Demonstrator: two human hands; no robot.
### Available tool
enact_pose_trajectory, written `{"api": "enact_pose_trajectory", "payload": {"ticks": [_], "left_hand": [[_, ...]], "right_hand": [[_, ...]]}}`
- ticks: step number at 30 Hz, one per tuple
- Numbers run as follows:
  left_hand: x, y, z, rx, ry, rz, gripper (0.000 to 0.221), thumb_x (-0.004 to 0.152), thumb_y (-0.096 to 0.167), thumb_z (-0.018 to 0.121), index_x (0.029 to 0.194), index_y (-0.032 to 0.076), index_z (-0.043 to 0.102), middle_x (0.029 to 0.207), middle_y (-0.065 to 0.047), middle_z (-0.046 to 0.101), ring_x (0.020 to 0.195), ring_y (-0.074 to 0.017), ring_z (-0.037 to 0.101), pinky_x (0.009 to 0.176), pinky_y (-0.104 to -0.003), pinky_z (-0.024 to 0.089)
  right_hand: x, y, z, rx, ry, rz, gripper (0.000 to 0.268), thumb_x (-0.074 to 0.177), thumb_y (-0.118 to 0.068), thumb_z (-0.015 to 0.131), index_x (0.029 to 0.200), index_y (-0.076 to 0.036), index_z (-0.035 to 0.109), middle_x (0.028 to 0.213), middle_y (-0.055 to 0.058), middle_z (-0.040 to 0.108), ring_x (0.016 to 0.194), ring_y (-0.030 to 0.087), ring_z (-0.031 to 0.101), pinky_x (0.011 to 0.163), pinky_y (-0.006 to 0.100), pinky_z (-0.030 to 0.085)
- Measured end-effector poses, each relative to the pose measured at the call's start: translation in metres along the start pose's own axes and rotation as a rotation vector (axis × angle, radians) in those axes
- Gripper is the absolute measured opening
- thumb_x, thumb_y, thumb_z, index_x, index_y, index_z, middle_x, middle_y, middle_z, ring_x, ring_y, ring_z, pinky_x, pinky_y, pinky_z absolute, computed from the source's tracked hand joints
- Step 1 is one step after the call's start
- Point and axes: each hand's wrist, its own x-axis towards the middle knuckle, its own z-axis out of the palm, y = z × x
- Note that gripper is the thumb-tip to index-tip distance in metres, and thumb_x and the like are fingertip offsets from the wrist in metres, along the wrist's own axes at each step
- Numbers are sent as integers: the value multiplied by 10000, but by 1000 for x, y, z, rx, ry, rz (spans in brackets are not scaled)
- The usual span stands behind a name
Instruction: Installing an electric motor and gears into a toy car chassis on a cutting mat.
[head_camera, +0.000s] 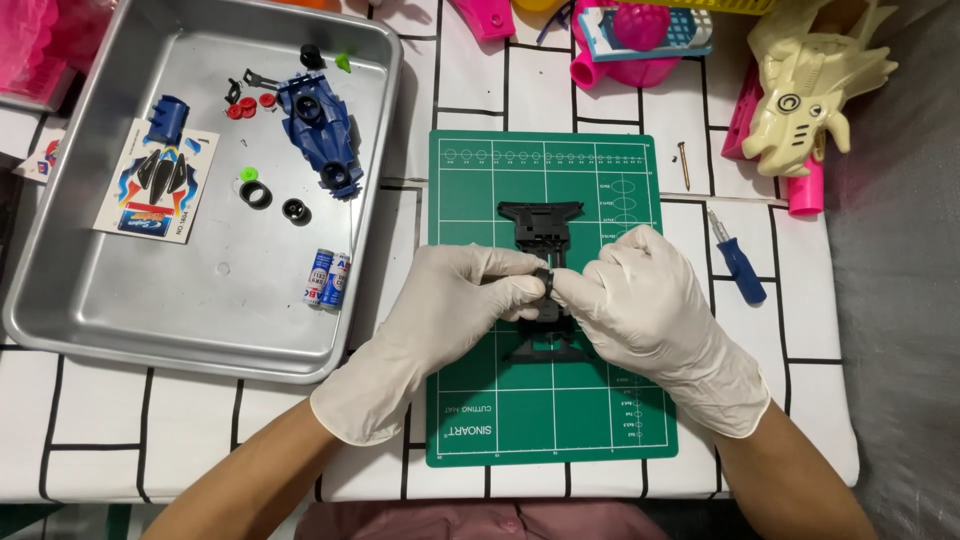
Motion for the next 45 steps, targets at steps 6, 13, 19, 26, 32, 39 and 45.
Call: {"api": "enact_pose_trajectory", "payload": {"ticks": [6,13,19,26,32,39,45], "left_hand": [[-8,19,1,113,70,245,357,752,31,868,1095,96,794,912,-113,814,869,-190,778,780,-278,637],[-4,3,-4,151,55,108,273,812,61,825,1079,118,809,899,-143,806,772,-185,788,711,-264,660],[0,-12,-5,76,36,154,340,766,62,865,1094,107,785,869,-176,792,754,-208,781,690,-287,669],[-2,6,-5,115,23,140,340,765,60,864,1095,98,788,909,-181,798,831,-239,789,716,-291,664],[-3,7,-4,141,21,205,364,743,58,880,1087,134,788,961,-148,812,946,-234,778,817,-294,639],[-2,-8,-3,119,11,260,361,713,39,897,1045,133,794,961,-141,813,963,-234,775,876,-316,624],[-2,-10,-5,114,-3,292,357,711,31,900,1037,131,794,957,-142,812,966,-238,774,890,-331,612]], "right_hand": [[3,3,-13,461,-60,273,66,975,-94,681,957,-112,742,613,23,488,575,272,552,704,368,513],[5,0,-8,593,-17,339,103,933,-26,707,963,-96,776,616,39,582,555,244,567,681,361,503],[-5,3,4,461,52,217,127,932,-27,710,985,-100,801,585,-5,484,511,218,506,664,328,486],[3,2,-9,232,38,97,136,994,-92,664,1010,-136,792,592,-16,417,528,213,486,682,338,452],[0,3,-6,443,-10,194,89,943,-44,701,964,-102,765,586,4,444,522,237,506,660,341,477],[-1,1,1,521,14,209,136,904,21,703,933,-89,777,561,-7,452,491,209,490,629,326,468],[1,-1,-1,521,17,216,142,888,34,704,906,-87,776,556,-10,448,483,205,481,627,332,470]]}}
